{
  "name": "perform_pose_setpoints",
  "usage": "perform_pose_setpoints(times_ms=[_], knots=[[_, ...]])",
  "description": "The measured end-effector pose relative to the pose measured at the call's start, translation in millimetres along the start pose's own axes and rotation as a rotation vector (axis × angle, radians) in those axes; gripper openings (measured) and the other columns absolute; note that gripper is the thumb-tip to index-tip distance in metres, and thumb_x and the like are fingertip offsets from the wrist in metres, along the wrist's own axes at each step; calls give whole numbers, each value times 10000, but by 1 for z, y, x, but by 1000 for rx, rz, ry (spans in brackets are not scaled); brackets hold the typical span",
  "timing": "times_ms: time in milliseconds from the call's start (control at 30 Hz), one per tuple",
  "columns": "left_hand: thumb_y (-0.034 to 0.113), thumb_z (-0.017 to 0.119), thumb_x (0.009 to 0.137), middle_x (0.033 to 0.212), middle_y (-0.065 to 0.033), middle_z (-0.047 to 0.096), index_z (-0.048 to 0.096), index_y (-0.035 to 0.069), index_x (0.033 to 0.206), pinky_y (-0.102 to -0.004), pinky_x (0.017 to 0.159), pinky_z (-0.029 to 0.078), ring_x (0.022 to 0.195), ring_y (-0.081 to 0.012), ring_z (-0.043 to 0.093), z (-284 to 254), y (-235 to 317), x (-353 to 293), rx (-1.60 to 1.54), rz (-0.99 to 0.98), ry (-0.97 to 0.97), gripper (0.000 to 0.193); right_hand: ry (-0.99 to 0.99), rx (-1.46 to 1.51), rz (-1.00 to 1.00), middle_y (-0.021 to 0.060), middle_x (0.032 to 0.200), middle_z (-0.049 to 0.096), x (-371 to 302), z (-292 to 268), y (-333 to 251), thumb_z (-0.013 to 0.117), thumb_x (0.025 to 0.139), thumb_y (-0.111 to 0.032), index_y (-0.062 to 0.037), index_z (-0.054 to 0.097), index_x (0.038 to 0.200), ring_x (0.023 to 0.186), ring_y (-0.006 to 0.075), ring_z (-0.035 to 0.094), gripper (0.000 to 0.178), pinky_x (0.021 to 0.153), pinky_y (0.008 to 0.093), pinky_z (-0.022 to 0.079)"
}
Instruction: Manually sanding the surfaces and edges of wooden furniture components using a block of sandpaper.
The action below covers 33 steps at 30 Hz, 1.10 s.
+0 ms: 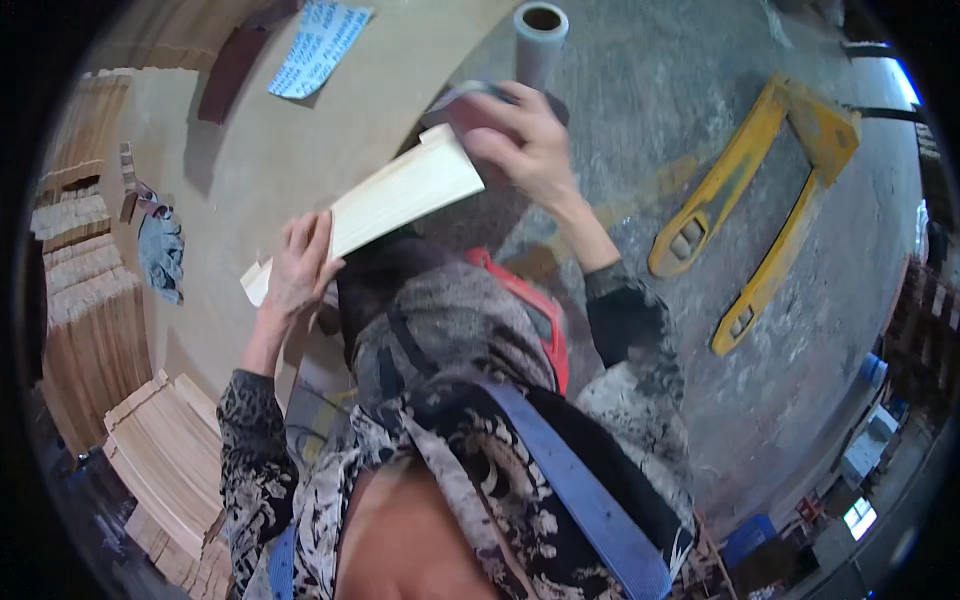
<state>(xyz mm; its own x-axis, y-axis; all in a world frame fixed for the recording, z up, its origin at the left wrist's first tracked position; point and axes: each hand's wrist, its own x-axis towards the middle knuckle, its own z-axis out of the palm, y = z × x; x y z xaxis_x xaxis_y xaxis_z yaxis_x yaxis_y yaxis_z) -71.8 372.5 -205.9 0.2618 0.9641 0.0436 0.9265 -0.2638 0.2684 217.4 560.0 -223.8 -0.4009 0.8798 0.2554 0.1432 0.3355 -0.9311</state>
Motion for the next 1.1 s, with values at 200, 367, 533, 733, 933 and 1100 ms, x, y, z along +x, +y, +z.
perform_pose_setpoints(times_ms=[200,367,533,733,933,1100], knots=[[226,715,684,1200,-177,462,451,-42,1270,-429,928,383,1087,-351,443,4,-3,-5,13,23,13,696,-84,-301,259,159,1178,549,-24,-9,80,680,768,-283,-100,645,1123,1106,252,528,401,928,336,412],[232,678,710,1190,-178,467,451,-43,1275,-437,922,377,1051,-348,456,0,1,-1,16,-23,36,668,177,164,148,157,1162,555,-1,3,6,669,779,-273,-154,632,1151,1058,289,544,392,916,358,427],[212,683,701,1185,-172,468,441,-24,1293,-431,911,378,1046,-351,451,4,-4,5,42,35,53,682,21,-442,-192,170,1219,509,-85,-17,17,703,727,-222,-134,645,1125,1078,338,518,411,911,384,434],[205,659,737,1154,-172,478,447,-3,1298,-426,912,384,1028,-347,456,1,-4,1,-26,44,88,635,263,-296,-4,186,1220,491,-74,10,-18,716,704,-214,-107,633,1128,1102,349,492,445,932,403,412],[210,656,736,1139,-172,485,461,-6,1285,-428,905,383,1019,-347,462,7,-6,5,-38,63,107,622,302,-536,87,203,1274,397,-141,43,45,667,770,-231,-48,560,1195,1145,356,445,475,969,418,362],[214,667,735,1123,-172,487,460,-4,1285,-422,903,393,1008,-341,464,5,-4,6,-34,71,134,627,642,71,234,204,1305,332,-86,63,-18,555,873,-253,34,311,1348,1171,353,386,607,1014,426,281]])
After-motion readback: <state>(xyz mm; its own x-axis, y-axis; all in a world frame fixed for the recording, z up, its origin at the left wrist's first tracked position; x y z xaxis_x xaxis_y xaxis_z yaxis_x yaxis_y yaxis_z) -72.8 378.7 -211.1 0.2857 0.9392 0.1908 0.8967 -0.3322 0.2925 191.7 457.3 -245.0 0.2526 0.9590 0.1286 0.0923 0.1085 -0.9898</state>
